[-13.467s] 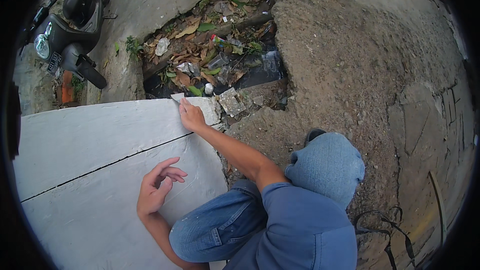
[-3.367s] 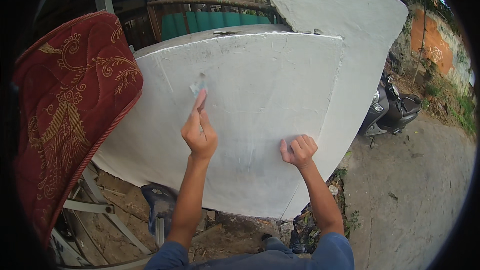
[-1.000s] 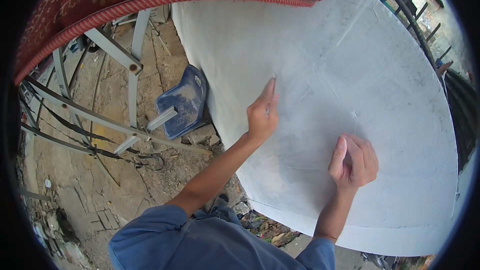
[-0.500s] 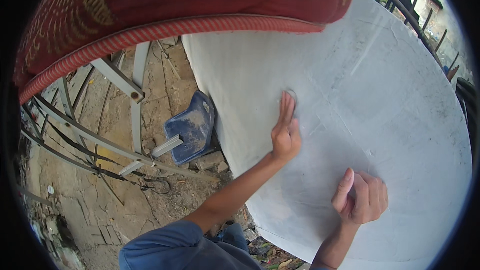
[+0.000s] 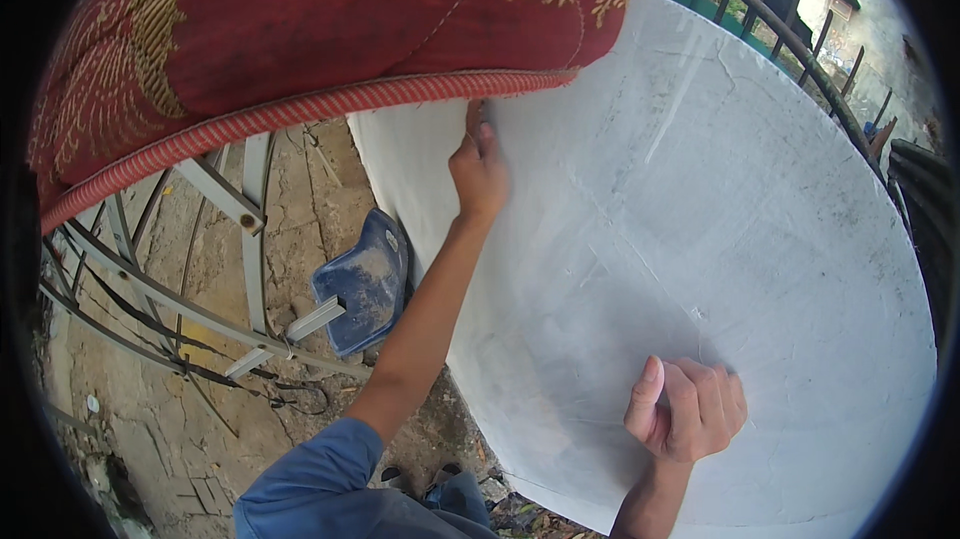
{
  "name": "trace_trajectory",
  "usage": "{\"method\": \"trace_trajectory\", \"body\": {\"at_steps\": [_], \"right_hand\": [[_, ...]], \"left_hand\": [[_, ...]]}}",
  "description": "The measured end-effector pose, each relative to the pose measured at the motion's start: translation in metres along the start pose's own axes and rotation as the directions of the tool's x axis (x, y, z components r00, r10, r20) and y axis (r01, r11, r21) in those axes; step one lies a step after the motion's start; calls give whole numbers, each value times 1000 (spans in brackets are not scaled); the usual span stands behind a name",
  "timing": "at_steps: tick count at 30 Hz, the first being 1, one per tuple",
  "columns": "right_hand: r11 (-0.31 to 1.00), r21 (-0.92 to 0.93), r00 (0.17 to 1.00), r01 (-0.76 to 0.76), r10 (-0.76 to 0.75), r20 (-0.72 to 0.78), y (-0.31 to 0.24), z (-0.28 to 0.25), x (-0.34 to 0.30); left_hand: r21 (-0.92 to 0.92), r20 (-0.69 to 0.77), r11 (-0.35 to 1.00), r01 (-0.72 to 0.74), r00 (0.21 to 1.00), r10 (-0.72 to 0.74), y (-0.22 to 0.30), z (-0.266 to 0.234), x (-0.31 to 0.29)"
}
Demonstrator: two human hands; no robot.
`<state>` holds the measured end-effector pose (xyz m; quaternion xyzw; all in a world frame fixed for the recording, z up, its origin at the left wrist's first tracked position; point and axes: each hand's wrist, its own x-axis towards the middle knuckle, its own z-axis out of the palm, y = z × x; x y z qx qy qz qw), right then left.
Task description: The person sands the surfaces of a concrete pillar and wall using sandpaper, periodically folding the sandpaper and feeling the wall surface by hand.
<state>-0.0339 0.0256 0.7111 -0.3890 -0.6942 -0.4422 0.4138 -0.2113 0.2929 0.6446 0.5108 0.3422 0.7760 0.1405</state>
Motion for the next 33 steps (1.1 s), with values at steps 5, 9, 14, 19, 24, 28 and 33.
{"method": "trace_trajectory", "body": {"at_steps": [5,9,14,19,24,28,33], "right_hand": [[1000,-2,1000,6,-5,22,2,1,1],[999,-15,999,-30,30,39,4,2,2],[999,3,996,-54,53,65,0,-4,0],[998,29,995,-62,59,77,-1,-14,-2],[994,74,996,-78,75,41,-1,-13,-6],[1000,-11,1000,-17,17,-1,2,-3,-5],[999,-53,999,2,-4,-45,12,-2,-10]], "left_hand": [[26,61,998,-51,997,50,5,-8,-6],[-28,21,984,-175,984,176,28,6,-26],[-157,80,881,-447,883,462,75,16,-15],[-123,219,805,-580,776,592,102,11,-32],[-160,523,873,-460,710,470,64,-59,-129],[33,590,967,252,776,-222,58,-133,-244],[178,658,906,384,639,-400,59,-202,-289]]}}
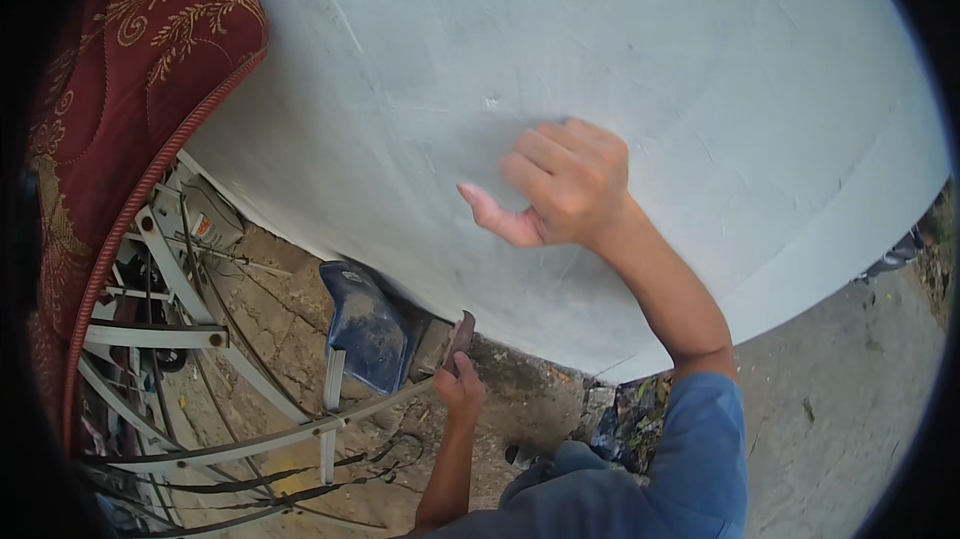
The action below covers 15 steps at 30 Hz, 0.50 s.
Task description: The person sands the surfaces of a concrete pillar and wall using sandpaper, periodically folding the sandpaper and feeling the wall surface by hand.
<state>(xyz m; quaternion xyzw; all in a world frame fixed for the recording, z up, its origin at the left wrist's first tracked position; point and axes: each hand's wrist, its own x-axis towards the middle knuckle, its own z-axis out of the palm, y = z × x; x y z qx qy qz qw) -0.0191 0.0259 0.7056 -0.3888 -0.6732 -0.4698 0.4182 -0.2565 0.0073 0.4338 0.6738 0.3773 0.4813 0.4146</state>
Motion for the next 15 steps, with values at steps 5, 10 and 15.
{"method": "trace_trajectory", "body": {"at_steps": [5,10,15], "right_hand": [[1000,-13,995,-8,7,-96,-3,6,-17],[624,461,776,-631,518,360,-82,-10,-93],[-45,293,173,-955,719,673,-189,-103,-236]], "left_hand": [[110,-273,991,81,961,-49,2,-42,-18],[-141,-132,984,112,983,-130,37,-18,-27],[-157,121,984,85,990,-67,56,34,-73]]}}
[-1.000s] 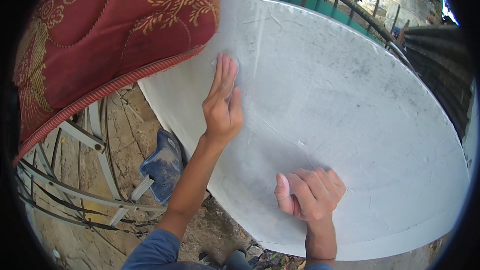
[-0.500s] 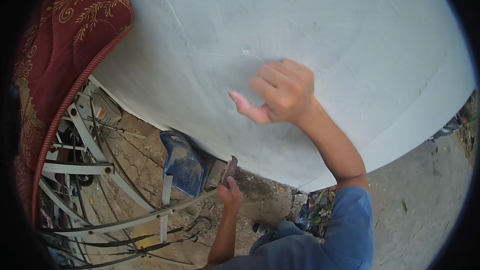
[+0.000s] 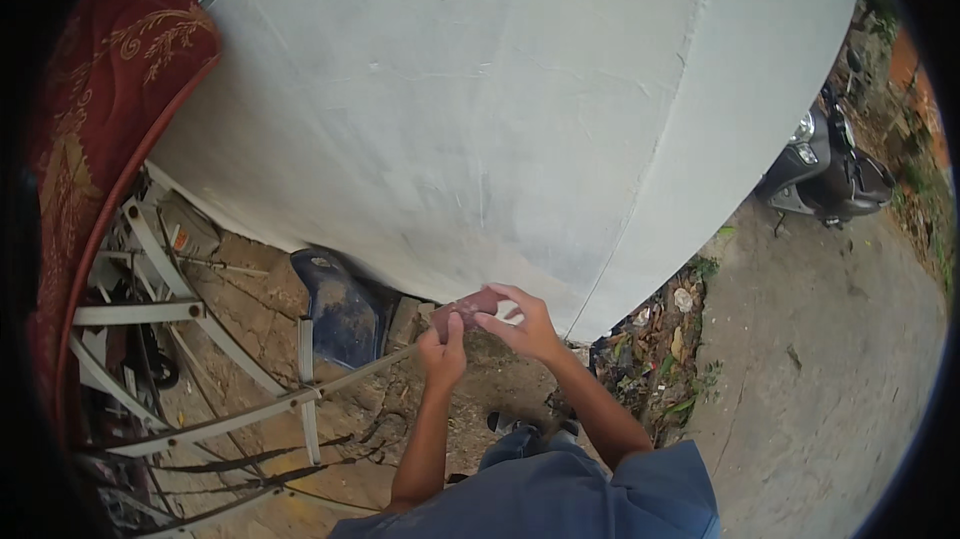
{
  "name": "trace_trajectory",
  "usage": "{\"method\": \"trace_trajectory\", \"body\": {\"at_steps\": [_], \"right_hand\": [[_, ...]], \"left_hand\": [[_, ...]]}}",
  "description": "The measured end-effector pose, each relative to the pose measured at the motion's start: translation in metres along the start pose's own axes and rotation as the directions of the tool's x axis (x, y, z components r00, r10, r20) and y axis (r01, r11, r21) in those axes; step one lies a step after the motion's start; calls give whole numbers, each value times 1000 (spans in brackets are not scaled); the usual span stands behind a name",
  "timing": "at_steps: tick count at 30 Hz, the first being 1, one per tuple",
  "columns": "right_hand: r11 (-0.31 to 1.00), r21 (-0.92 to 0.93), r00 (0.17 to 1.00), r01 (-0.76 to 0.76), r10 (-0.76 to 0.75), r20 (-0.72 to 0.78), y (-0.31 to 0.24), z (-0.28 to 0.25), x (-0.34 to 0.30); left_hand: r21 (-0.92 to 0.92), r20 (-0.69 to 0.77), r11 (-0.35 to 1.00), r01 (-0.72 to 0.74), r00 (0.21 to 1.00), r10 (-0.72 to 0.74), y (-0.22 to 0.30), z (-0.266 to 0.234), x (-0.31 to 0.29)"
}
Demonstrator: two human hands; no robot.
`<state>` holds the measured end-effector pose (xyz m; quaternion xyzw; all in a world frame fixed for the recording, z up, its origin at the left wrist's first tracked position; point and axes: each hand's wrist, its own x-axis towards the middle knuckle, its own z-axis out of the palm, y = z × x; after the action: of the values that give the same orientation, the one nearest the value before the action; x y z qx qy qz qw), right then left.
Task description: The person sands the surfaces of a concrete pillar and wall using sandpaper, periodically folding the sandpaper and feeling the wall surface by hand.
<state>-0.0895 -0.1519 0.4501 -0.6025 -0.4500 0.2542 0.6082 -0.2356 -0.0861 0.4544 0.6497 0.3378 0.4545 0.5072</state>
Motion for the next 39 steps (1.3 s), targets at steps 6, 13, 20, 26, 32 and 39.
{"method": "trace_trajectory", "body": {"at_steps": [6,13,20,26,32,39], "right_hand": [[864,428,948,-267,316,-47,28,-60,-120],[981,84,947,-175,191,-257,-24,-147,-150],[943,-307,874,128,-253,-414,-46,-189,-190],[981,193,851,-34,130,-509,-30,-212,-242],[970,217,664,-110,234,-710,-20,-233,-264],[980,104,589,-171,186,-786,-4,-246,-213]], "left_hand": [[44,316,997,65,946,-75,16,63,-58],[-84,436,990,113,897,-65,40,131,-114],[-181,507,972,152,861,-40,27,183,-150],[-7,756,999,-34,654,27,43,224,-166],[52,464,753,-656,683,564,83,260,-64],[544,103,117,-831,204,974,139,319,85]]}}
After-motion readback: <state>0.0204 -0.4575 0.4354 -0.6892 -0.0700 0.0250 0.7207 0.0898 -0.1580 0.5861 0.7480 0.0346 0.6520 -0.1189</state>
